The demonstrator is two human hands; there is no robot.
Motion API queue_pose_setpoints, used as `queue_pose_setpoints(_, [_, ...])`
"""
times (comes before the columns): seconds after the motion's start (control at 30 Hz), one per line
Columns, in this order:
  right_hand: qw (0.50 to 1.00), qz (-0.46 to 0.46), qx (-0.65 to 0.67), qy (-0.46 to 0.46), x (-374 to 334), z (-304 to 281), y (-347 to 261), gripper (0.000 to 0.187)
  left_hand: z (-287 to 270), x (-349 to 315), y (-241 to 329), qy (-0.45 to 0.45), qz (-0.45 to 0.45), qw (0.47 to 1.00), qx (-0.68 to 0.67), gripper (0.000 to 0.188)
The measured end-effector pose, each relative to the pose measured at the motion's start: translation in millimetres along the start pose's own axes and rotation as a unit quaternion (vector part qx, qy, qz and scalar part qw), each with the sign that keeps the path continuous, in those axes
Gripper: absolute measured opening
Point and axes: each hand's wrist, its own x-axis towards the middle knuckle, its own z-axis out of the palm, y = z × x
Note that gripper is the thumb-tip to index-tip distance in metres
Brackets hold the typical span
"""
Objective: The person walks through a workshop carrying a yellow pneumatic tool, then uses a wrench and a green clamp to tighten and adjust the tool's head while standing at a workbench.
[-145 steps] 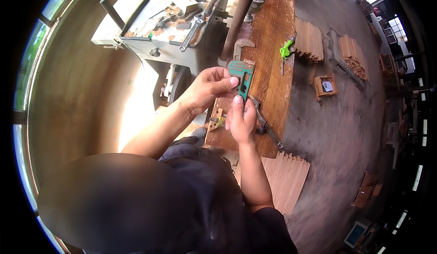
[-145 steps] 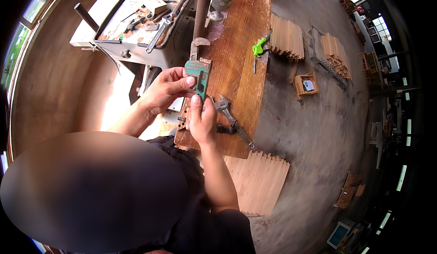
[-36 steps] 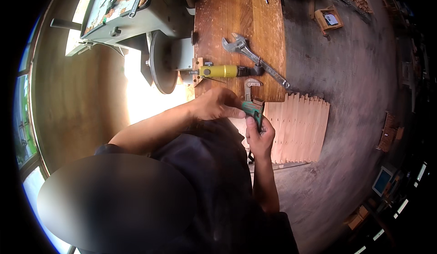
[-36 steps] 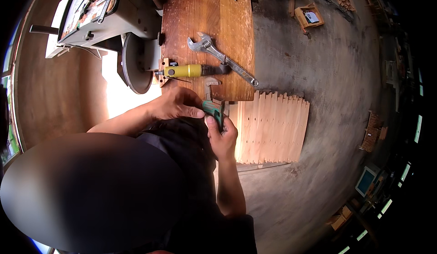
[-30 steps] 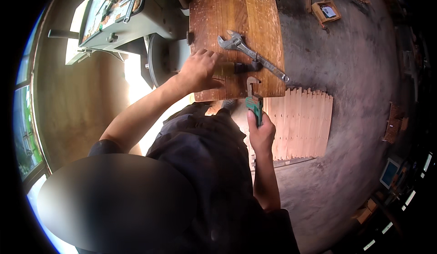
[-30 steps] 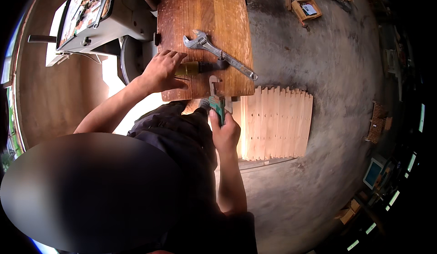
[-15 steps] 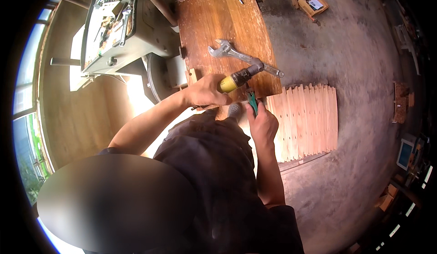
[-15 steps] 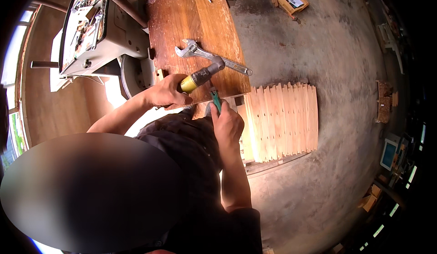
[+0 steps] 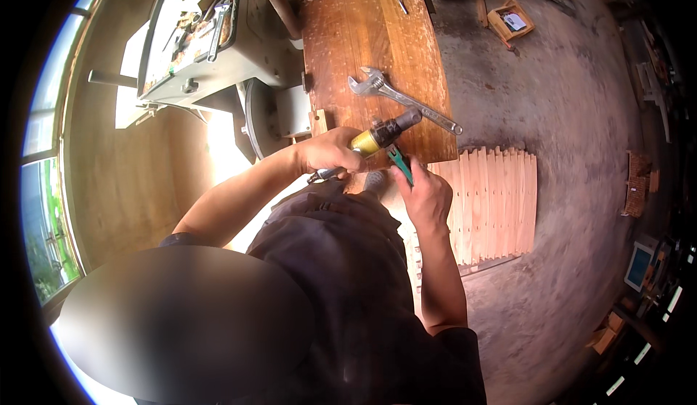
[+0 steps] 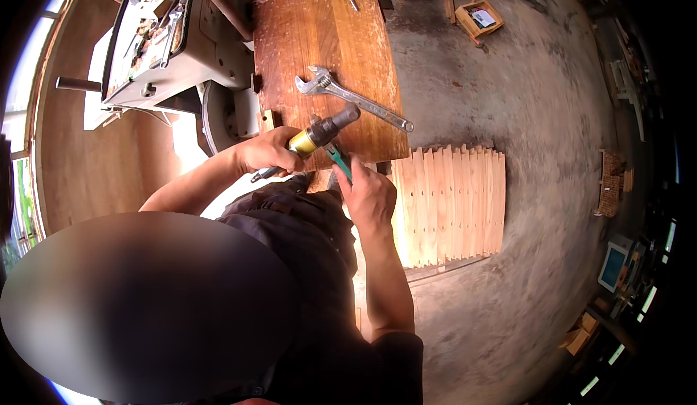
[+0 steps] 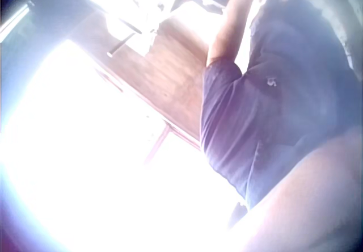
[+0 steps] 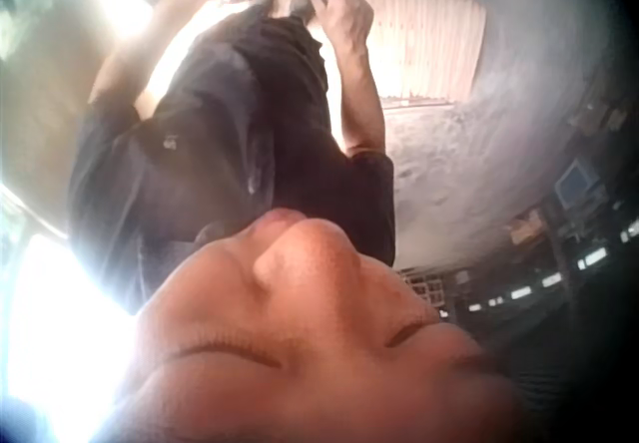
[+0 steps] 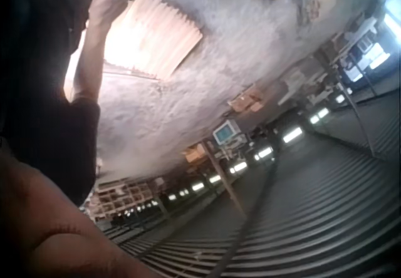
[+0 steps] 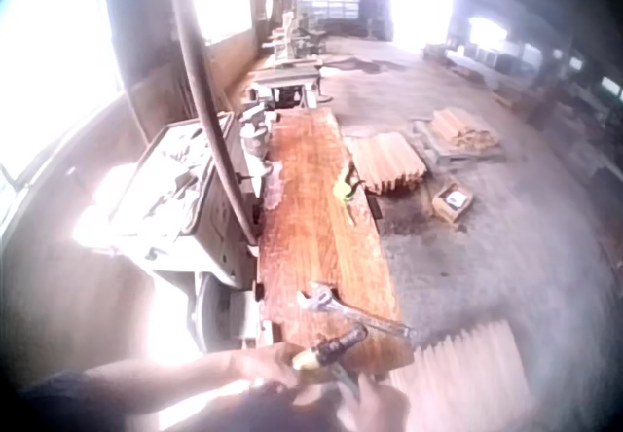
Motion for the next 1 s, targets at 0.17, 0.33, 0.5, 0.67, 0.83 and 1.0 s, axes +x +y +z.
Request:
queue_pose_setpoints(0.17, [1.000, -0.007, -0.002, -0.024, 5.3, -1.1, 2.8, 0.036, 11.8, 0.2, 2.9, 0.135, 0.040, 0.962, 0.234, 0.028])
queue_pose_setpoints(0.33, [0.998, 0.012, -0.040, -0.050, 7.1, 0.9, -1.1, 0.035, 12.4, 3.7, 2.0, 0.173, 0.009, 0.926, 0.335, 0.056])
queue_pose_setpoints(0.5, [1.000, -0.010, 0.018, 0.014, -2.9, 11.4, -5.1, 0.034, -3.2, 0.4, -2.3, 0.009, 0.011, 0.997, 0.079, 0.021])
queue_pose_setpoints(0.67, [0.991, -0.077, 0.022, 0.104, -3.9, 16.8, 2.5, 0.038, 3.8, -2.3, -4.4, -0.103, 0.026, 0.989, -0.100, 0.029])
queue_pose_setpoints(0.83, [0.985, -0.129, 0.005, 0.112, -1.2, 11.8, 10.8, 0.045, 3.5, 2.0, -29.7, -0.221, -0.001, 0.946, -0.239, 0.037])
queue_pose_setpoints(1.0, [0.981, -0.162, 0.017, 0.104, 0.9, 9.9, 12.8, 0.051, 9.1, -11.0, -38.6, -0.260, -0.017, 0.896, -0.359, 0.028])
